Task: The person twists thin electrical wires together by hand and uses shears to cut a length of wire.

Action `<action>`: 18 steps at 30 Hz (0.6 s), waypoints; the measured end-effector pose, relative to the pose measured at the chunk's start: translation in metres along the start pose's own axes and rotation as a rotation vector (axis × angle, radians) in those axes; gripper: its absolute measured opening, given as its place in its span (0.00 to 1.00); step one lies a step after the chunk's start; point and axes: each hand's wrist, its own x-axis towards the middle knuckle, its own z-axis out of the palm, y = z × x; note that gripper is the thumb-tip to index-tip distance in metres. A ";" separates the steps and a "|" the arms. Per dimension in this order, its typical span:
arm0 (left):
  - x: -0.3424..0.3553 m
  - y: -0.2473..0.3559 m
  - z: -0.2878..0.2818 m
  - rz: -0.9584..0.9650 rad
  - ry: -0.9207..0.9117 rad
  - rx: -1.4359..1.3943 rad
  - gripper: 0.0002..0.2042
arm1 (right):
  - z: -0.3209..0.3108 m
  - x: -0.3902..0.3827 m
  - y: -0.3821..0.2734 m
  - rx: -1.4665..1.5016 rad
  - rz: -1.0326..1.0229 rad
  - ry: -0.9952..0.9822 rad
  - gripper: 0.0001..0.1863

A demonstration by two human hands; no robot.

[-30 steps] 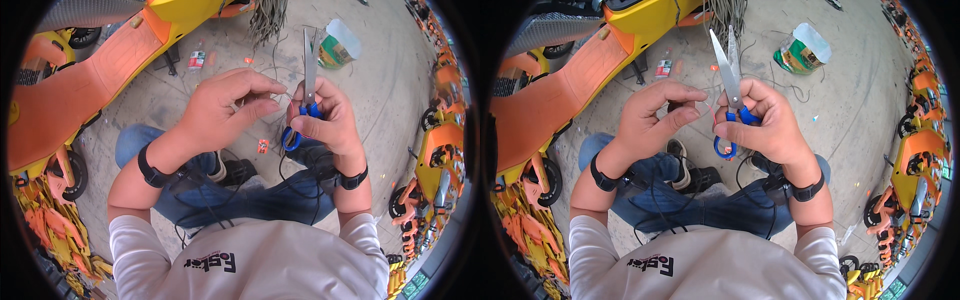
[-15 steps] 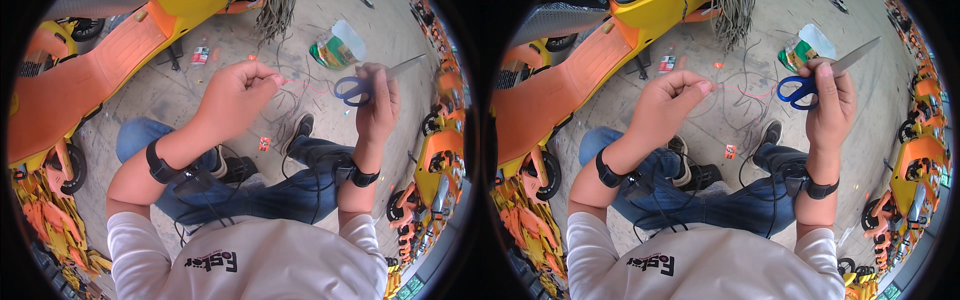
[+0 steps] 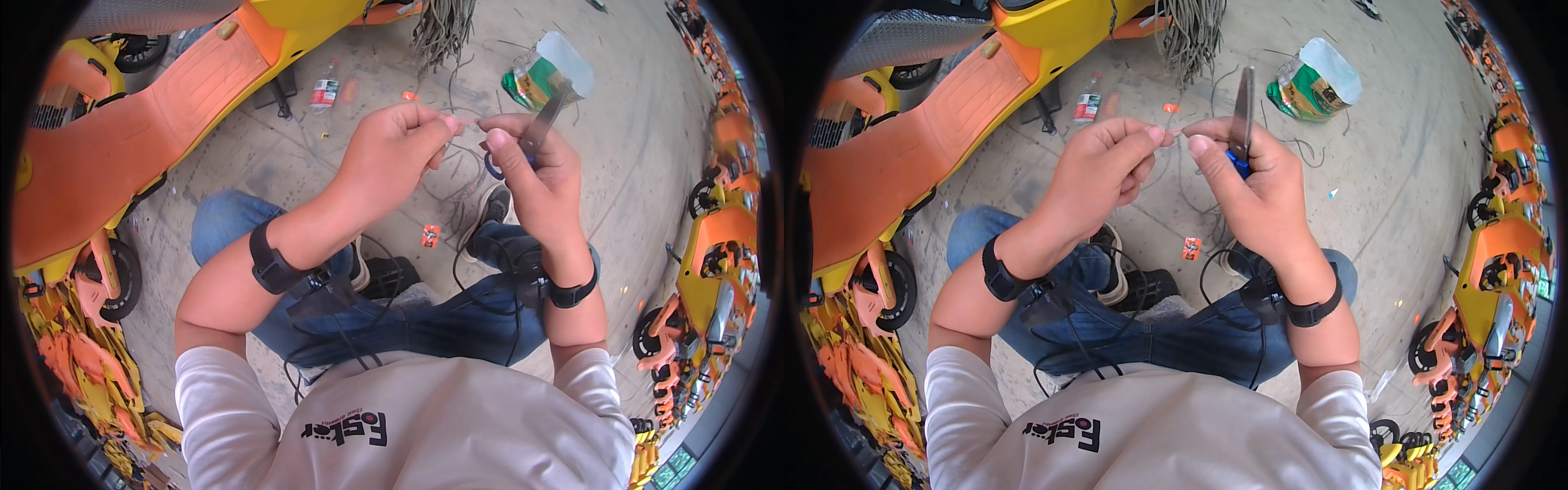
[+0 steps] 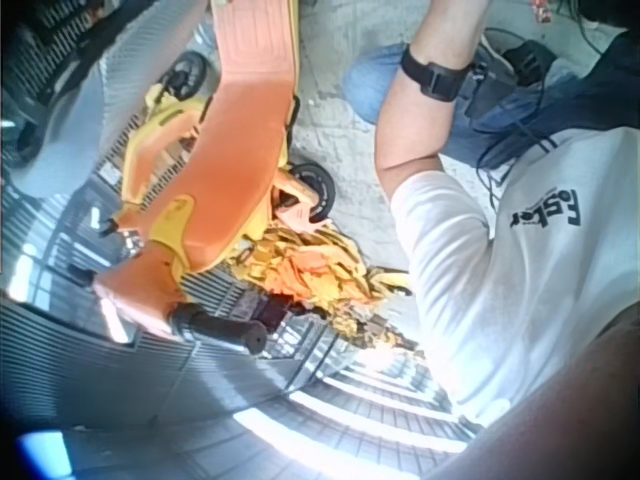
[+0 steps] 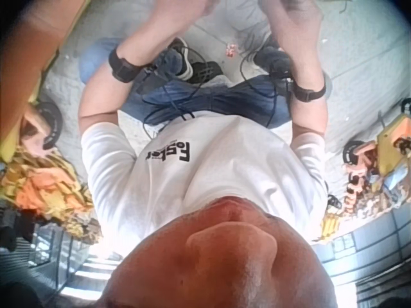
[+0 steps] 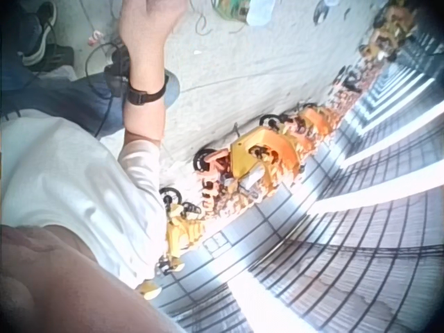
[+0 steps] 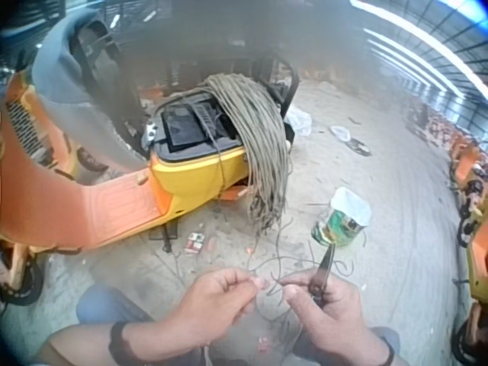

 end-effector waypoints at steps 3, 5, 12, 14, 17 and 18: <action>-0.002 0.002 0.002 -0.022 -0.046 -0.015 0.09 | 0.005 0.004 0.011 -0.171 -0.193 -0.008 0.06; -0.002 0.001 0.003 -0.011 -0.065 -0.012 0.10 | 0.006 0.005 0.014 -0.188 -0.237 0.039 0.06; -0.006 0.000 0.005 0.175 -0.078 0.100 0.10 | 0.006 0.003 0.013 -0.320 -0.372 0.111 0.08; -0.006 -0.001 0.005 0.181 -0.073 0.123 0.10 | 0.005 0.003 0.013 -0.342 -0.400 0.109 0.09; -0.005 -0.004 0.003 0.184 -0.067 0.191 0.09 | 0.004 0.004 0.017 -0.416 -0.474 0.071 0.12; -0.005 -0.003 0.002 0.181 -0.094 0.200 0.09 | 0.004 0.005 0.016 -0.439 -0.485 0.058 0.14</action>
